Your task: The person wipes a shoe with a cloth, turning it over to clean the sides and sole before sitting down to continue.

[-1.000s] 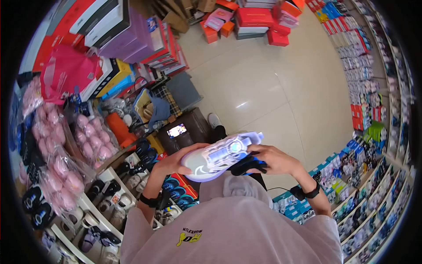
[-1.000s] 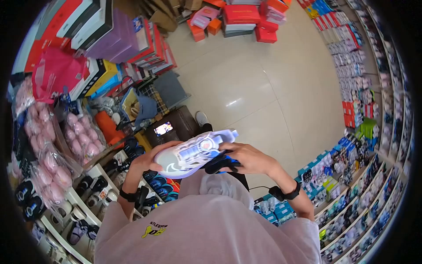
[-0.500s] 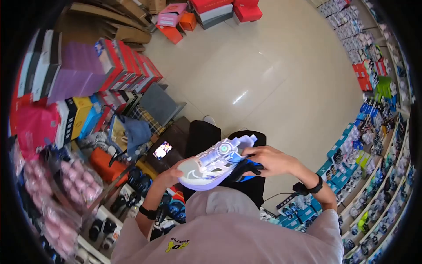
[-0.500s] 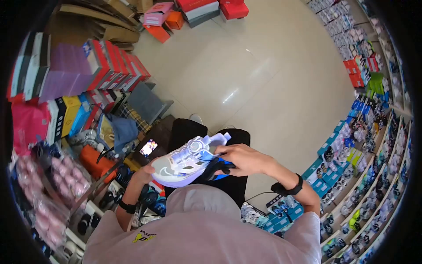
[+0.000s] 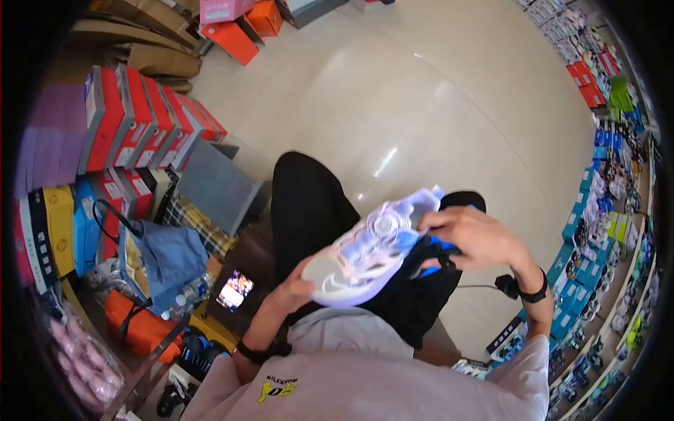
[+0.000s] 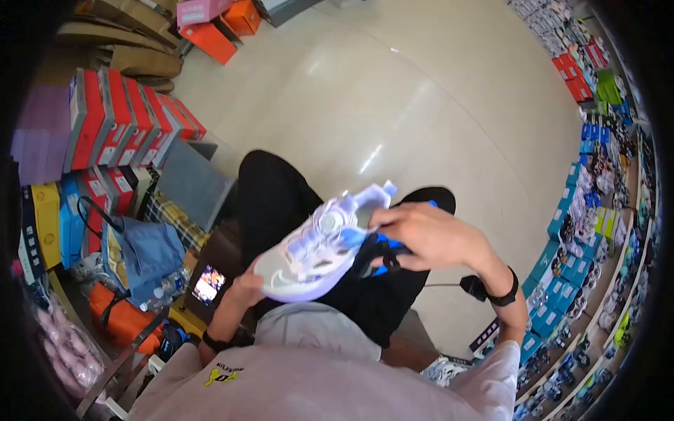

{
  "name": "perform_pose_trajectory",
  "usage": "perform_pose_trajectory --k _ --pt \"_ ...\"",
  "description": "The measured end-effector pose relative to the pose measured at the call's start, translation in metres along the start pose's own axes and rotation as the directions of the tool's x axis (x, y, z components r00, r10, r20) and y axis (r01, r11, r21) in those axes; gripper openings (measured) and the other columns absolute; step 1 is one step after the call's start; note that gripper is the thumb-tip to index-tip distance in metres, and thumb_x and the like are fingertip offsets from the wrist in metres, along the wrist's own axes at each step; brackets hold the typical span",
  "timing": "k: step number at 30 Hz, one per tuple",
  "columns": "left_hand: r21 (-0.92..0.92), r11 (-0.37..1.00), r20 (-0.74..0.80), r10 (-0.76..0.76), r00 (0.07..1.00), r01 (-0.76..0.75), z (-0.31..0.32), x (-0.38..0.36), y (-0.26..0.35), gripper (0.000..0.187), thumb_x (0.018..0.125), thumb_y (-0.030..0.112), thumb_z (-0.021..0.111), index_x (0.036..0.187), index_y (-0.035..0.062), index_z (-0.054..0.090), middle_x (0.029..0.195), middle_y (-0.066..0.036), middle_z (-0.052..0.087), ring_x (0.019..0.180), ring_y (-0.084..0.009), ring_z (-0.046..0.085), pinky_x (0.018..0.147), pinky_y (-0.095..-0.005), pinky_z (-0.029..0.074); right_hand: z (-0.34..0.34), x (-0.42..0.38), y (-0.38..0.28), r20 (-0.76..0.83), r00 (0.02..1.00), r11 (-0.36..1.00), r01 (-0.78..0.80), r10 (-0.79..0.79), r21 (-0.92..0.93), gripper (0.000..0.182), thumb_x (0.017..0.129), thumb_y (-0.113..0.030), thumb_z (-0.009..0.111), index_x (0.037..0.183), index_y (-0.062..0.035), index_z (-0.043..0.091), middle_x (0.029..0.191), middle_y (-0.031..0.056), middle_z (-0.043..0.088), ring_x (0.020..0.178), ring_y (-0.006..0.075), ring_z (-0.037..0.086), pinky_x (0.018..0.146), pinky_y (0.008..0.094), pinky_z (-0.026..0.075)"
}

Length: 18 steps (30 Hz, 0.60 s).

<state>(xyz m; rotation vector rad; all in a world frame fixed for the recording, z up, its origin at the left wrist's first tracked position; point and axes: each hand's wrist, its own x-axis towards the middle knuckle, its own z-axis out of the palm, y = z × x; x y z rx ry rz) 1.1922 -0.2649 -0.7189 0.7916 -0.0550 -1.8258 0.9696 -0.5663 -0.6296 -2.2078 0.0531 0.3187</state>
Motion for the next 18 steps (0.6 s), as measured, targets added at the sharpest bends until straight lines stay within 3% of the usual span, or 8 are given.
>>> perform_pose_trajectory --k 3,7,10,11,13,14,17,18 --pt "-0.054 0.998 0.009 0.034 0.999 -0.033 -0.017 -0.024 -0.018 0.085 0.082 0.035 0.07 0.149 -0.0052 0.038 0.146 -0.014 0.053 0.134 -0.0237 0.052 0.113 -0.0373 0.039 0.035 -0.005 -0.04 -0.124 0.992 0.998 -0.022 0.013 -0.066 0.038 0.084 -0.029 0.076 0.089 0.0066 0.065 0.106 0.0144 0.063 0.088 0.038 0.061 0.078 0.0439 0.049" --pt "-0.184 0.949 -0.072 0.249 0.966 -0.258 -0.006 -0.053 -0.027 0.078 0.1 0.056 0.045 0.15 -0.0037 0.038 0.144 -0.022 0.053 0.134 -0.0306 0.052 0.116 -0.0429 0.037 0.062 -0.019 -0.082 -0.342 0.937 0.979 -0.129 0.068 -0.158 0.035 0.079 -0.021 0.082 0.092 0.0073 0.065 0.107 0.0166 0.062 0.092 0.0377 0.062 0.081 0.0422 0.051" --pt "0.21 0.888 -0.261 0.454 0.852 -0.409 -0.032 -0.088 -0.043 0.068 0.106 0.051 0.032 0.147 -0.0033 0.041 0.133 -0.023 0.061 0.126 -0.0298 0.059 0.108 -0.0392 0.045 0.074 -0.03 -0.085 -0.564 0.822 0.969 -0.197 0.078 -0.152 0.032 0.082 -0.016 0.081 0.101 0.0061 0.066 0.112 0.0181 0.064 0.101 0.0342 0.064 0.09 0.0385 0.05" --pt "0.403 0.831 -0.369 0.531 0.763 -0.384 -0.039 -0.107 -0.048 0.055 0.106 0.038 0.046 0.144 -0.0022 0.045 0.129 -0.021 0.062 0.122 -0.0282 0.061 0.105 -0.0394 0.046 0.081 -0.034 -0.074 -0.672 0.741 0.955 -0.188 -0.015 -0.229 0.031 0.084 -0.016 0.079 0.103 0.0055 0.067 0.114 0.0171 0.065 0.103 0.0317 0.064 0.093 0.0373 0.049" --pt "0.77 0.623 -0.485 0.711 0.509 -0.136 -0.07 -0.131 -0.068 0.051 0.099 0.025 0.064 0.14 -0.0008 0.048 0.124 -0.019 0.065 0.117 -0.0285 0.063 0.104 -0.0393 0.047 0.076 -0.035 -0.069 -0.721 0.666 0.968 -0.252 0.189 0.02 0.028 0.088 -0.017 0.077 0.105 0.0043 0.069 0.118 0.014 0.065 0.106 0.0248 0.063 0.096 0.0361 0.047" --pt "0.908 0.412 -0.408 0.829 0.382 0.075 -0.082 -0.146 -0.072 0.068 0.084 0.019 0.08 0.136 -0.0078 0.045 0.12 -0.023 0.062 0.112 -0.0349 0.062 0.102 -0.0431 0.048 0.08 -0.035 -0.069 -0.792 0.569 0.95 -0.31 0.223 0.045 0.029 0.092 -0.02 0.073 0.11 0.0027 0.068 0.113 0.0127 0.066 0.104 0.0212 0.063 0.094 0.0344 0.047" --pt "0.823 0.048 -0.263 0.915 0.305 0.566 -0.123 -0.183 -0.09 0.084 0.077 0.024 0.084 0.142 -0.0061 0.039 0.145 -0.023 0.041 0.135 -0.0424 0.04 0.115 -0.0475 0.032 0.068 -0.023 -0.065 -0.762 0.625 0.985 -0.119 0.17 0.122 0.038 0.097 -0.022 0.067 0.127 0.0 0.06 0.102 0.0119 0.069 0.097 0.0187 0.064 0.093 0.0328 0.048" --pt "0.838 0.043 -0.265 0.904 0.336 0.544 -0.137 -0.192 -0.092 0.086 0.078 0.025 0.084 0.143 -0.0052 0.038 0.146 -0.022 0.041 0.137 -0.0417 0.038 0.117 -0.0486 0.029 0.068 -0.019 -0.072 -0.744 0.581 0.935 -0.091 0.33 0.343 0.034 0.097 -0.022 0.067 0.124 -0.0017 0.065 0.109 0.0114 0.07 0.101 0.0182 0.064 0.094 0.0332 0.049"
